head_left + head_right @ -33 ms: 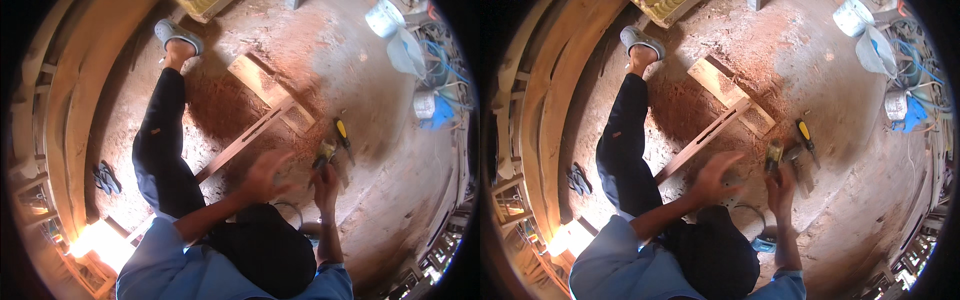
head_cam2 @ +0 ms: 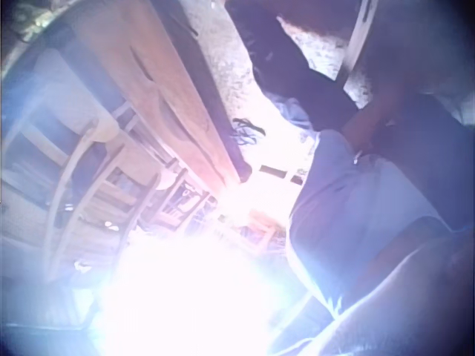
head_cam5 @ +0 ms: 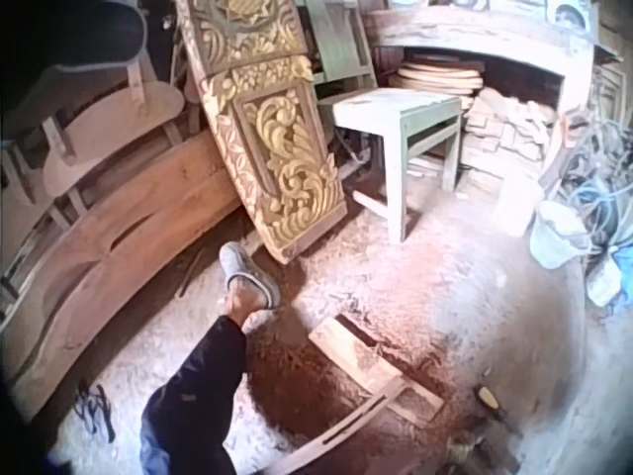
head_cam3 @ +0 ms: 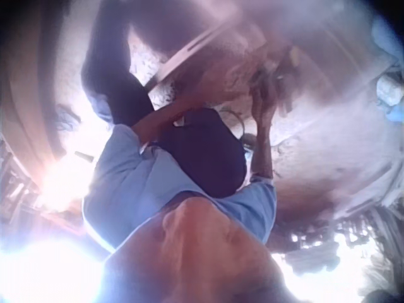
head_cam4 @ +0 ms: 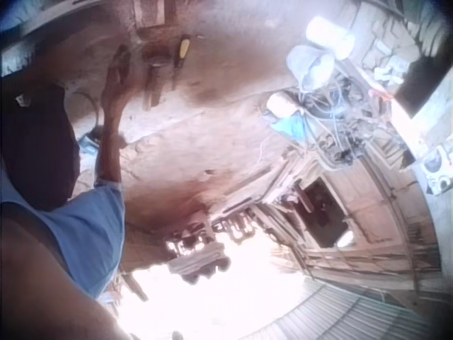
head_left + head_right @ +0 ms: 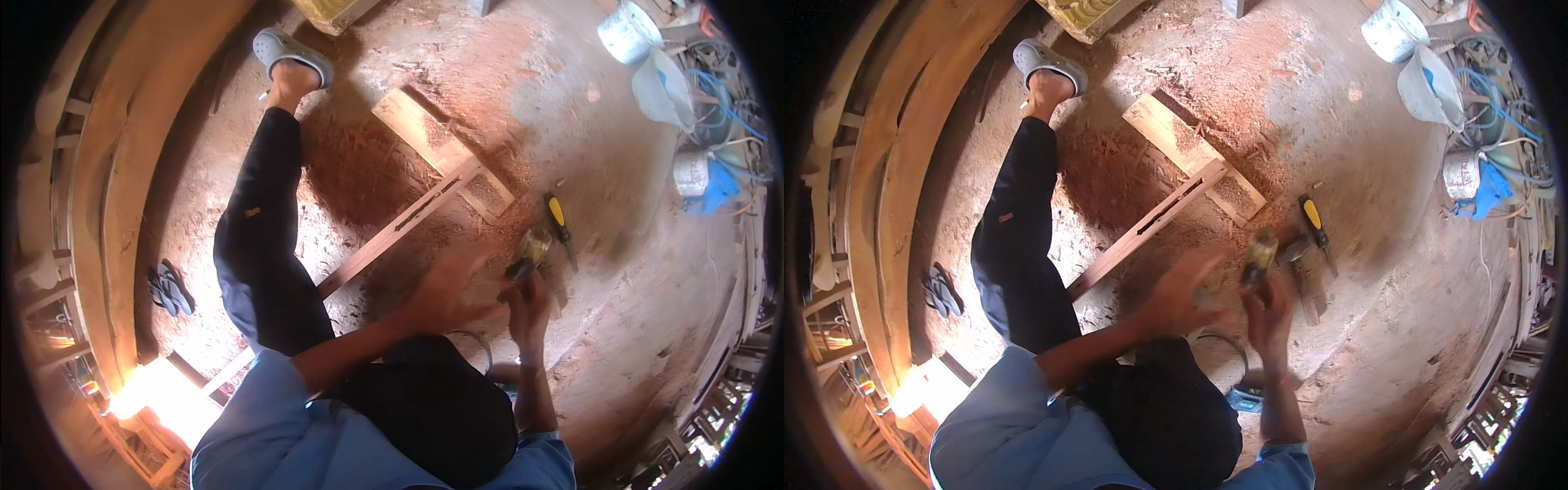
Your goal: The person is carving a piece of wood using a chisel and hammer. They repeatedly strike the chisel to shape the wood, creating a groove or notch.
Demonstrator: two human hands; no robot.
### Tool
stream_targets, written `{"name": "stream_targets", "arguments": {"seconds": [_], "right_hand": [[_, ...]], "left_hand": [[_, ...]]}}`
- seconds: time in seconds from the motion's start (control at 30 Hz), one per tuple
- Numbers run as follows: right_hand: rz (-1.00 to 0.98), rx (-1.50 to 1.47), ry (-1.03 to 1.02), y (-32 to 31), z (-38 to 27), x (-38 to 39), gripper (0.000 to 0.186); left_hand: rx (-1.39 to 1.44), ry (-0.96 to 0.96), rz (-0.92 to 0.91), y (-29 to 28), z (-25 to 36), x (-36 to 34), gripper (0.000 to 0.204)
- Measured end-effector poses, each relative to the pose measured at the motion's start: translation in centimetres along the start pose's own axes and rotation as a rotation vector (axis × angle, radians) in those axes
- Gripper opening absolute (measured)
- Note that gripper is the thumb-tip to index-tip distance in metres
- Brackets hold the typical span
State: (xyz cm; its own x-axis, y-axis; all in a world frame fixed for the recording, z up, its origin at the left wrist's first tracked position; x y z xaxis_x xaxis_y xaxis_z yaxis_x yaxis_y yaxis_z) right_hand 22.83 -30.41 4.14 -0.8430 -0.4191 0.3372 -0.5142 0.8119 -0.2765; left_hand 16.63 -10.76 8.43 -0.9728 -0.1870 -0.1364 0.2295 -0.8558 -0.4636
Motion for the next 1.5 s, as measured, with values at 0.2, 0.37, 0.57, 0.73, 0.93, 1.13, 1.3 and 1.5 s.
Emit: {"name": "stream_targets", "arguments": {"seconds": [0.2,0.37,0.57,0.73,0.93,1.13,1.3,1.5], "right_hand": [[0.104,0.091,-0.132,-2.8,0.9,-2.4,0.036],[0.225,0.621,0.241,-7.4,12.3,-5.2,0.035],[0.173,0.69,0.441,-8.4,17.7,-5.2,0.037],[0.177,0.588,0.382,-5.5,15.3,-6.1,0.038],[0.272,0.384,0.579,-2.0,15.0,-5.3,0.042],[0.264,0.399,0.559,-2.4,15.3,-5.7,0.047],[0.215,0.397,0.557,-2.9,15.3,-5.6,0.047],[0.221,0.356,0.545,-2.8,15.6,-5.4,0.044]], "left_hand": [[0.232,0.023,-0.161,2.8,2.5,-5.5,0.043],[0.313,0.228,-0.101,0.4,4.0,-7.9,0.048],[0.281,0.061,-0.184,-0.6,3.0,-9.6,0.055],[0.552,0.016,0.189,-7.9,-0.4,-12.7,0.029],[0.797,-0.097,0.25,-13.0,-3.8,-17.0,0.021],[0.906,-0.134,0.165,-11.1,-4.7,-18.0,0.035],[1.013,-0.165,0.227,-9.5,-4.4,-17.8,0.034],[0.772,-0.125,0.285,-8.9,-3.9,-16.5,0.03]]}}
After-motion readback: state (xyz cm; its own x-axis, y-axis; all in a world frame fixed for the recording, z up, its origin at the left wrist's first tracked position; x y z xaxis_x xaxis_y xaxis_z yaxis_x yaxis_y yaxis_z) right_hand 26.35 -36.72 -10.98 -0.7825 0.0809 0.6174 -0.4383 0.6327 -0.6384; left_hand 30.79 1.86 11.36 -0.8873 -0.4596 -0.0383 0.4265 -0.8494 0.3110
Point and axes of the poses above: each hand's wrist, its own x-axis away from the middle knuckle, its own y-axis out of the palm, z = x × y, the point moved 4 cm from there along -x, towards the middle knuckle, and after that the axes turned 1 degree about z, right-handed, at the moved point
